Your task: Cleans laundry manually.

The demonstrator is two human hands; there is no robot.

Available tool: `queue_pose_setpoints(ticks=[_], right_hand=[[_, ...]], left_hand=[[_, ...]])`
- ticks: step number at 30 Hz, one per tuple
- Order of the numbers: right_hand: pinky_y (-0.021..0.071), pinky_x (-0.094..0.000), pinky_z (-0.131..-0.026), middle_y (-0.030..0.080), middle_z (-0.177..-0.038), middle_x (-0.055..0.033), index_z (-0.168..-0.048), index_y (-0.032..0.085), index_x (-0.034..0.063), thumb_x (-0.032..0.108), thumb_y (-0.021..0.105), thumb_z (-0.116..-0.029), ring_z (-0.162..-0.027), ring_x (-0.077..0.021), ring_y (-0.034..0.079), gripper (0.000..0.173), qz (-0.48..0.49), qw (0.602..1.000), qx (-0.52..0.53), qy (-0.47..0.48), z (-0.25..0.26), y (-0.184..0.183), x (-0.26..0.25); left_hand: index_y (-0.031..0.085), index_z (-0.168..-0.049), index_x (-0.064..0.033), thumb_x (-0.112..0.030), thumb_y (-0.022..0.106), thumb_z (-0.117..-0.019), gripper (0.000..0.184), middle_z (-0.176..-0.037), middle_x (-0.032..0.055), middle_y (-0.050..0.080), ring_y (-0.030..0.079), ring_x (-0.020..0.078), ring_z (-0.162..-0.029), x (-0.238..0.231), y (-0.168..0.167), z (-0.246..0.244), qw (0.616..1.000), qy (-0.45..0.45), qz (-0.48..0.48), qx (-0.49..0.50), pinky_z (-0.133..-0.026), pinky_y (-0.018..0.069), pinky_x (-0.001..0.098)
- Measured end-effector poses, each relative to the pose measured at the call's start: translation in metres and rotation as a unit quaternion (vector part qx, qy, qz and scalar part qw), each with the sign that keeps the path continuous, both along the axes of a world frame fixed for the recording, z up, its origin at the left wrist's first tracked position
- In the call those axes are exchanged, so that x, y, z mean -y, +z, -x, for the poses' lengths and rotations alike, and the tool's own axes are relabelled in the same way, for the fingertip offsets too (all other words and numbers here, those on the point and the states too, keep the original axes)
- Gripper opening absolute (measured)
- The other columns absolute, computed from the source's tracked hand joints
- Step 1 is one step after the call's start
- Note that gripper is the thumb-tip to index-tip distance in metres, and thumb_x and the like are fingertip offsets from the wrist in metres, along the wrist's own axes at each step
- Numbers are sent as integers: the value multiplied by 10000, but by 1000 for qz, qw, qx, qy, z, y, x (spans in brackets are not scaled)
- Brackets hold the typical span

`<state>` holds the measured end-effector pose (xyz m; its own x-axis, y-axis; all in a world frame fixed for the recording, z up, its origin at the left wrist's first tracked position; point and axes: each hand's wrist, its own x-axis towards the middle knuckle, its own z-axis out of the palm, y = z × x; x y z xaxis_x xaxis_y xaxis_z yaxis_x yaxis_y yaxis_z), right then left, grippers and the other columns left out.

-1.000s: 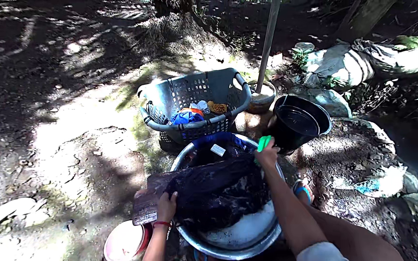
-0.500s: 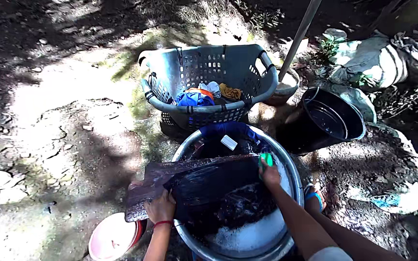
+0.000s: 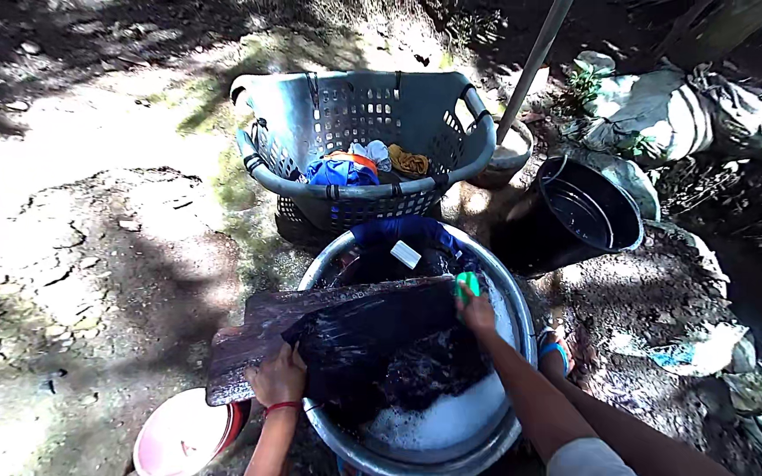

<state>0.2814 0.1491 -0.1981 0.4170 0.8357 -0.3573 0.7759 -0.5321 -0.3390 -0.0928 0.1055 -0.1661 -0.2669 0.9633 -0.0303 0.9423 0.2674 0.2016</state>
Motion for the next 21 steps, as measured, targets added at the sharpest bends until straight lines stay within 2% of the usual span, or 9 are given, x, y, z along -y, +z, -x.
queue_pose_setpoints(ticks=[2, 4, 7, 9, 12, 16, 18, 20, 21], right_hand=[[481, -600, -1024, 413, -1522, -346, -1599, 379, 197, 274, 506, -1049, -1286, -504, 551, 570, 37, 998, 23, -51, -11, 14, -21], [441, -610, -1072, 365, -1553, -352, -1586, 391, 141, 205, 498, -1045, -1356, -510, 484, 555, 31, 999, -16, 1, 59, 44, -28], [492, -606, -1004, 356, -1538, -377, -1606, 369, 260, 231, 514, -1044, -1284, -527, 531, 581, -1, 978, -100, 184, 220, 58, 16], [510, -582, -976, 371, -1523, -366, -1600, 371, 323, 285, 520, -1052, -1240, -505, 564, 569, 2, 954, -148, 262, 259, 64, 47], [508, -632, -939, 460, -1473, -346, -1585, 407, 323, 351, 547, -1031, -1204, -511, 589, 572, -20, 972, -106, 210, 162, 35, 47], [490, -635, -987, 439, -1489, -364, -1604, 371, 241, 321, 518, -1052, -1246, -539, 561, 576, 21, 998, 20, -48, -18, 0, 3], [469, -608, -1039, 380, -1532, -364, -1597, 377, 186, 239, 501, -1047, -1323, -526, 506, 566, 30, 994, 25, -99, -7, 16, -13], [457, -607, -1053, 379, -1532, -368, -1571, 410, 117, 255, 446, -1082, -1323, -519, 509, 509, -9, 999, -18, -40, 86, 36, -5], [464, -615, -1032, 396, -1517, -367, -1563, 441, 153, 241, 460, -1076, -1303, -522, 520, 495, -29, 998, -51, 23, 145, 43, 10]], left_hand=[[718, -1089, 51, -228, 463, -1086, 378, -1014, 331, 710, 664, 530, -1057, -1, -3, -1, 1000, 6, -10, -2, -990, 390, 690], [713, -1105, 49, -234, 456, -1091, 382, -1034, 328, 709, 659, 529, -1078, -2, -2, -4, 1000, 8, -7, 0, -1001, 387, 690], [701, -1148, 49, -244, 438, -1098, 396, -1065, 323, 708, 655, 513, -1103, -2, 2, -4, 1000, 10, 15, -3, -1013, 385, 676], [692, -1171, 54, -235, 435, -1098, 393, -1086, 323, 705, 654, 504, -1116, -2, 7, -5, 999, 10, 30, -4, -1017, 387, 665], [692, -1191, 41, -245, 438, -1098, 393, -1088, 318, 707, 652, 504, -1118, 0, 7, -2, 999, 7, 38, -7, -1024, 382, 666], [708, -1147, 43, -238, 461, -1088, 379, -1018, 323, 712, 666, 525, -1053, -1, -5, -3, 1000, 9, -12, 6, -995, 389, 685], [709, -1138, 42, -243, 456, -1090, 384, -1013, 320, 713, 669, 521, -1050, -2, -4, -3, 1000, 13, -17, 5, -994, 393, 683], [709, -1129, 45, -239, 457, -1088, 382, -1004, 315, 715, 672, 516, -1043, -2, -5, -4, 1000, 14, -19, 1, -986, 396, 681], [707, -1138, 47, -239, 453, -1090, 386, -1012, 316, 715, 671, 516, -1050, -2, -4, -5, 1000, 14, -15, 2, -991, 392, 682]])
